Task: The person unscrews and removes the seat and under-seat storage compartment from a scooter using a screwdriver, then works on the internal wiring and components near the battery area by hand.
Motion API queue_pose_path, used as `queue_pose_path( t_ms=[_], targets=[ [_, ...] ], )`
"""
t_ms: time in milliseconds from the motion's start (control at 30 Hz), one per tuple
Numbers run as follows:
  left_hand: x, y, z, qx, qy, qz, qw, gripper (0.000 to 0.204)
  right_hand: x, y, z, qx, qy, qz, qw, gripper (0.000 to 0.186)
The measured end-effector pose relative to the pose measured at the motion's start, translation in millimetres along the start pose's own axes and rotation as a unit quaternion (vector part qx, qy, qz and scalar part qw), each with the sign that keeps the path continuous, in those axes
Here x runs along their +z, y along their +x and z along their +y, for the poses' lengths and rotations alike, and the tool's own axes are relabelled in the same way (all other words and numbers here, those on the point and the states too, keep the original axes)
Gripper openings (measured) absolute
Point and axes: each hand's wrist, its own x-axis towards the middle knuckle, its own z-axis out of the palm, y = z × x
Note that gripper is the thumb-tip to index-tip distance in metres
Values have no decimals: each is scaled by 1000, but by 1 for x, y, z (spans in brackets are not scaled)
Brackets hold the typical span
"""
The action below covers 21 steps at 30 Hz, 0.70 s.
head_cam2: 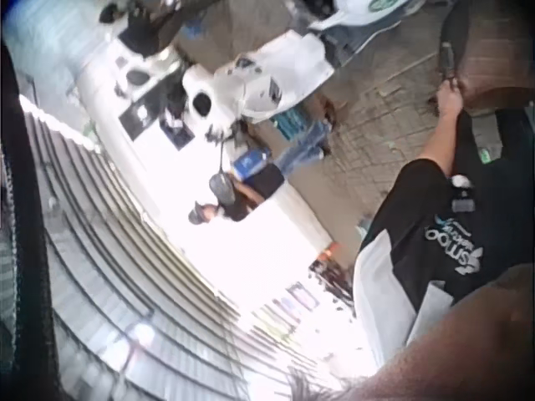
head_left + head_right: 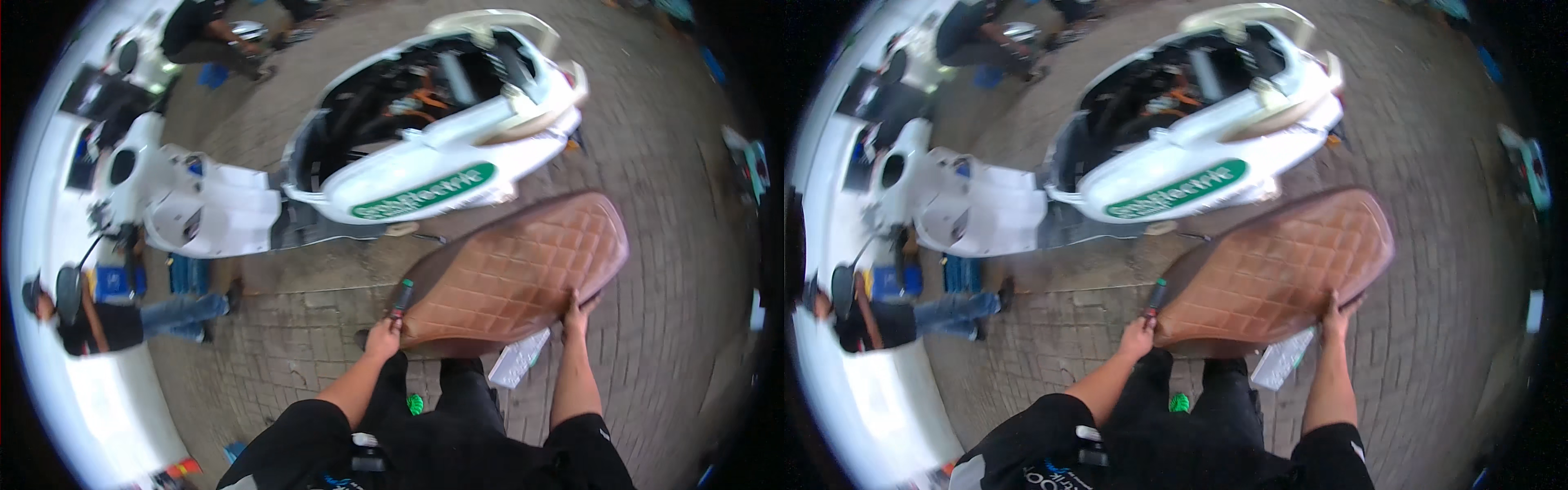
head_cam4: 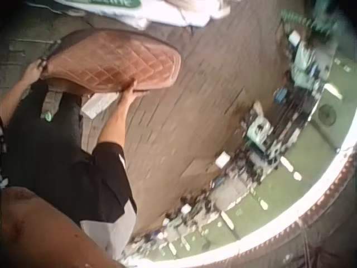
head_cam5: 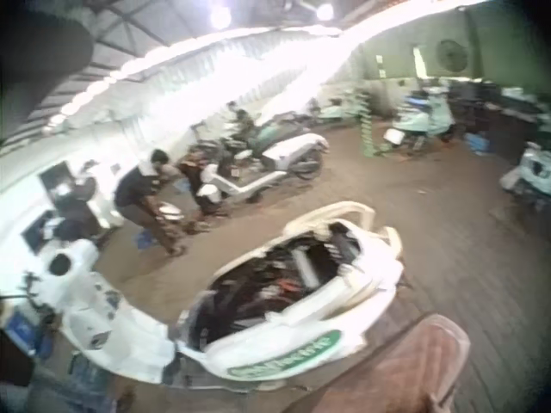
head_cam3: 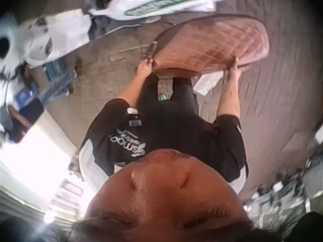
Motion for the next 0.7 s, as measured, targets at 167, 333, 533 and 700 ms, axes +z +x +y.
queue_pose_path(
  t_ms=[167, 333, 533, 700],
  targets=[
    [-20, 2, -14, -32, -12, -28, 999, 38, 35, -1, -20, -58, -23, -30, 998, 99],
    [-8, -52, -39, -26, -36, -96, 994, 37, 58, -22, -41, -85, 29, -101, 991, 95],
    [17, -66, -35, 28, -28, -98, 994, 36, 49, -5, -33, -34, 58, -89, 994, 100],
    [-1, -49, -24, 54, -23, -84, 995, 36, 51, -10, -31, -41, -6, -83, 996, 95]
  ],
)
